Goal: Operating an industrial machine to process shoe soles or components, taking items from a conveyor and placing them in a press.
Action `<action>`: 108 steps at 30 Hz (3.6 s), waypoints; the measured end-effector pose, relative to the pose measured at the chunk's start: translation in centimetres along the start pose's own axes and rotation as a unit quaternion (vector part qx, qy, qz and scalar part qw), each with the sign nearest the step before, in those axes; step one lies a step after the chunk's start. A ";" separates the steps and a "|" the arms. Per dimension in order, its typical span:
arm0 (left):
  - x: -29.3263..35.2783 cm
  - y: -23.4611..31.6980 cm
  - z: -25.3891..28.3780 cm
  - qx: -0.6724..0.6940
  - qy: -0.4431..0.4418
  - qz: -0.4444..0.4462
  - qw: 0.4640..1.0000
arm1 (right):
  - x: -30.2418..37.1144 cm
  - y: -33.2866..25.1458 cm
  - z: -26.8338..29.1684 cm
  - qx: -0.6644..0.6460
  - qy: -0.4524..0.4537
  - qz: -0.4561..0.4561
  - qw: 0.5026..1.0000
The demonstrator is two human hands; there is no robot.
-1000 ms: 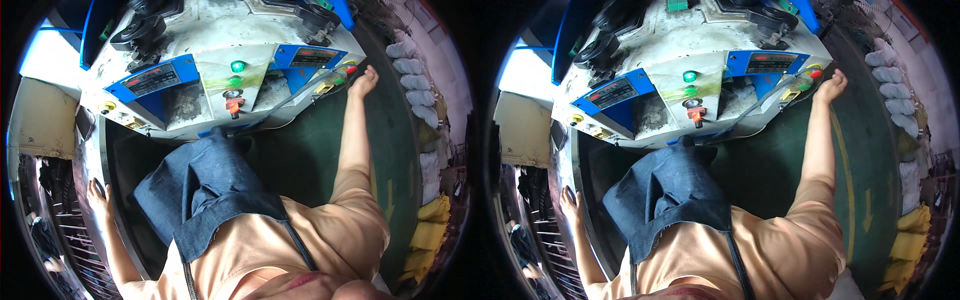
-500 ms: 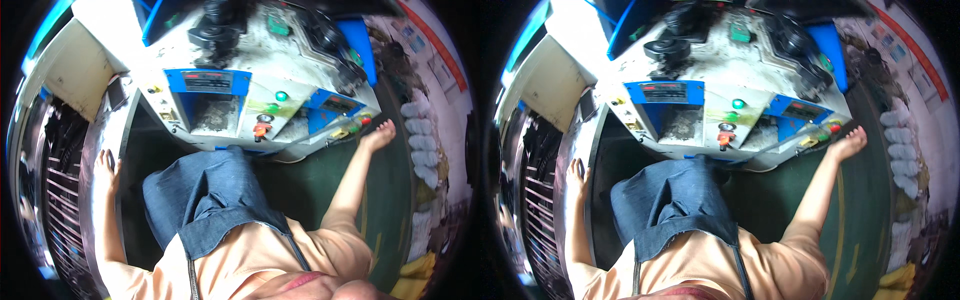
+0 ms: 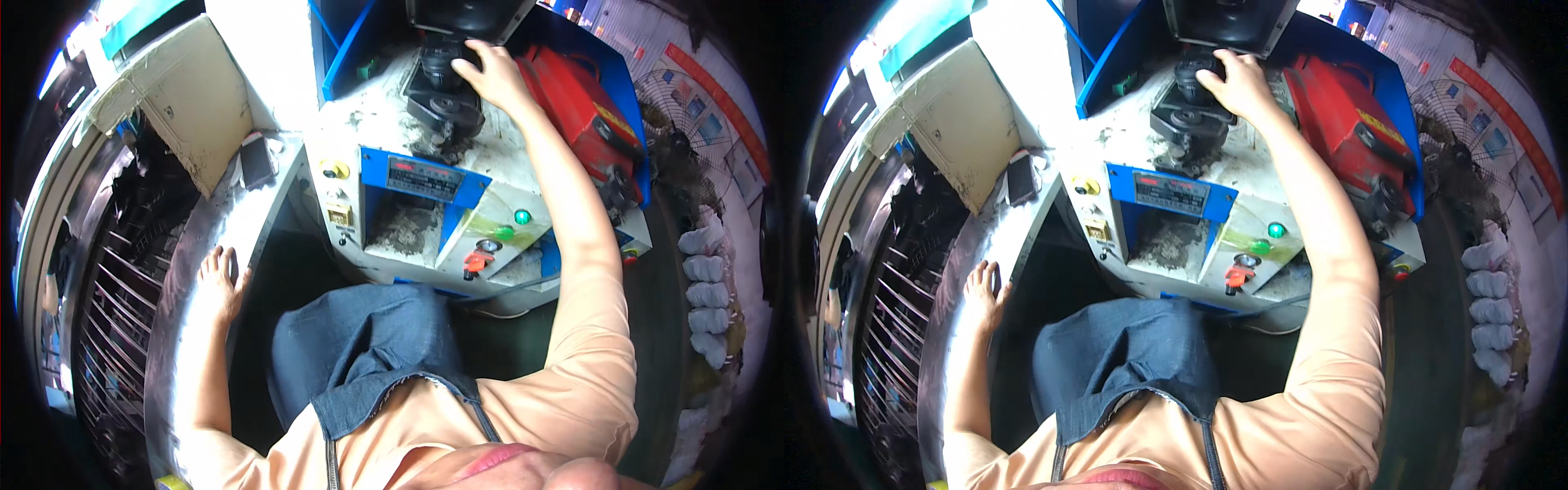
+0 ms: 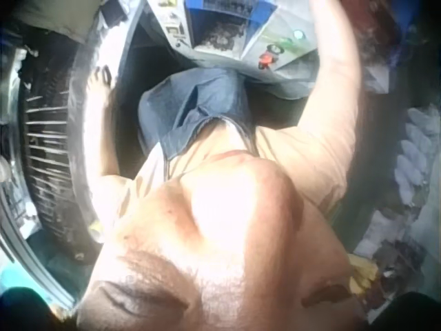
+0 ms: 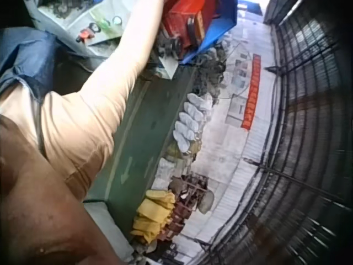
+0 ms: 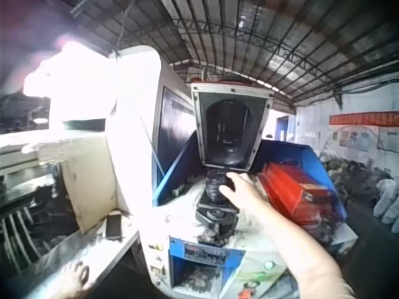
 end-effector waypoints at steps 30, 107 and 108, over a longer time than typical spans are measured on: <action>3.7 15.0 7.6 0.803 0.016 -0.348 0.484 | 16.7 -23.4 -0.8 -0.878 -0.102 -0.057 0.465; 9.0 -10.3 1.8 0.189 0.084 -0.011 0.978 | 28.6 -22.0 -19.7 -0.493 -0.142 -0.042 0.857; 9.0 -10.3 1.7 0.188 0.082 -0.013 0.979 | 28.7 -21.9 -19.7 -0.495 -0.144 -0.043 0.856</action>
Point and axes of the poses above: each hand's wrist, its own x-axis away from the middle knuckle, its own z-axis out of the back of the hand, y = z × x, the point moved 6 cm from there along -x, towards the middle knuckle, and after that the axes turned 11 degrees about -y, right-handed, at the moved point
